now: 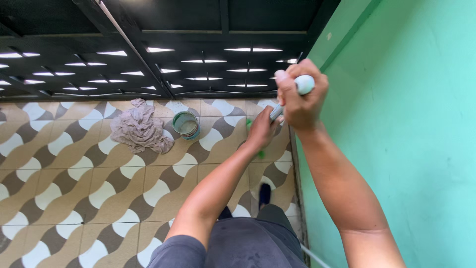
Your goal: The person sweeps the tiled floor of an indoor parking area using a broom and a dustpan, moving around a motorcycle and other stored items.
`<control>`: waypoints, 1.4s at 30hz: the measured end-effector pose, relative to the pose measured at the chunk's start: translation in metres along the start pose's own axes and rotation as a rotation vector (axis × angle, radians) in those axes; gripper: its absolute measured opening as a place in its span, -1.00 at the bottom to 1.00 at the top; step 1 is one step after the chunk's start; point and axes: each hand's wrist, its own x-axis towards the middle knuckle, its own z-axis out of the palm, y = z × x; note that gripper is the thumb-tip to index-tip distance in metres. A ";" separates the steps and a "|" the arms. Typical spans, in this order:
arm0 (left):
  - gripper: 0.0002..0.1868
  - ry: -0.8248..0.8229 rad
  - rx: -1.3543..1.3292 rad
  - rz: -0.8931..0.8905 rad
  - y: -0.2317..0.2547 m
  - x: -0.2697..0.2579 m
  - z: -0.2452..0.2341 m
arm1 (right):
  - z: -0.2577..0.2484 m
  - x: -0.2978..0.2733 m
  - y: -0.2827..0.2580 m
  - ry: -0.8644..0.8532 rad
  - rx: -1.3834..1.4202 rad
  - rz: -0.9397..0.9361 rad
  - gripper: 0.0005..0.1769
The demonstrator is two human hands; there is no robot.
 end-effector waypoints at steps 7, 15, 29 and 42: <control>-0.58 -0.087 -0.200 -0.056 -0.032 0.107 0.050 | -0.023 0.042 0.110 -0.230 -0.232 -0.184 -0.72; -0.57 0.022 -0.066 -0.209 -0.061 0.121 -0.016 | 0.007 0.110 0.153 -0.301 0.129 0.048 -0.72; -0.51 0.249 0.093 -0.445 -0.068 -0.031 -0.196 | 0.179 0.046 0.116 -0.403 0.501 0.201 -0.73; -0.75 0.910 0.613 -0.437 -0.175 -0.230 -0.294 | 0.327 -0.054 0.097 -0.621 0.877 0.394 -0.76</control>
